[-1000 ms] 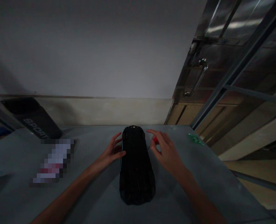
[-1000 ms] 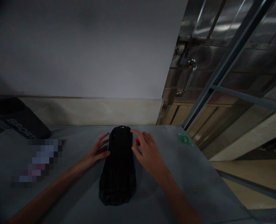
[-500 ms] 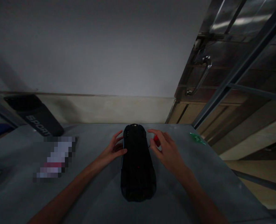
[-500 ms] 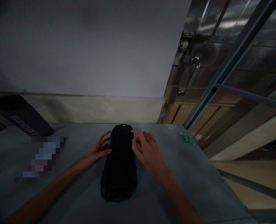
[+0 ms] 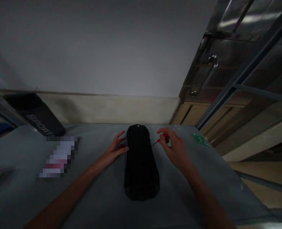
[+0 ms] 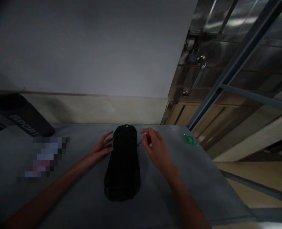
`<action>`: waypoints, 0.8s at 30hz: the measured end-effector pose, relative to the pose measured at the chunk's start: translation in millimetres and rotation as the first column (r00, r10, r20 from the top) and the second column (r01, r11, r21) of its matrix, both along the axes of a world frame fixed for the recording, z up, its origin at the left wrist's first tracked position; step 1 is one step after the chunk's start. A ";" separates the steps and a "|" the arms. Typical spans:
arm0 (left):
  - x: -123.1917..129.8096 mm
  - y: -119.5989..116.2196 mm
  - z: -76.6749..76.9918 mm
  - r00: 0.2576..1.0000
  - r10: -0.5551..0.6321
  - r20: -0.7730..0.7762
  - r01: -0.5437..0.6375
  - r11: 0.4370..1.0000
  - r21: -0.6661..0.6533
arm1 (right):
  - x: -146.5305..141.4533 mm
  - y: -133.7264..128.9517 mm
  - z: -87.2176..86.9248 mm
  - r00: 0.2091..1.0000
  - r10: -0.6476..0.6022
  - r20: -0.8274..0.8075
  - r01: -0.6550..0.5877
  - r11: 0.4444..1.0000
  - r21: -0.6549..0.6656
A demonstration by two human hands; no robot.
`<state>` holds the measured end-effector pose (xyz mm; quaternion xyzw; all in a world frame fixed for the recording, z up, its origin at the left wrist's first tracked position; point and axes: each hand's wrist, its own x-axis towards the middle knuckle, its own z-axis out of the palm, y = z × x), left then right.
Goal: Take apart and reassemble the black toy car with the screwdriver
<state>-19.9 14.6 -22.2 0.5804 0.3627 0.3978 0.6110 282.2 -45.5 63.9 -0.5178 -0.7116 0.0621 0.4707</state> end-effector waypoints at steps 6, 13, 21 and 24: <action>4.5 -1.6 4.4 0.998 0.041 0.037 -0.038 0.995 -0.096 | 1.2 8.4 -2.2 0.979 -0.034 -0.200 0.009 0.992 -0.125; 7.0 0.4 3.7 0.998 0.025 0.055 -0.020 0.996 -0.088 | -42.0 6.7 1.4 0.946 0.253 -0.202 -0.294 0.933 -0.208; 7.5 -2.0 8.1 0.998 0.024 0.055 -0.019 0.996 -0.093 | -65.5 14.7 27.4 0.928 0.354 0.114 -0.314 0.911 -0.267; 7.6 -1.2 5.8 0.997 0.028 0.071 -0.022 0.996 -0.087 | -70.6 17.8 38.1 0.890 0.378 0.255 -0.297 0.905 -0.304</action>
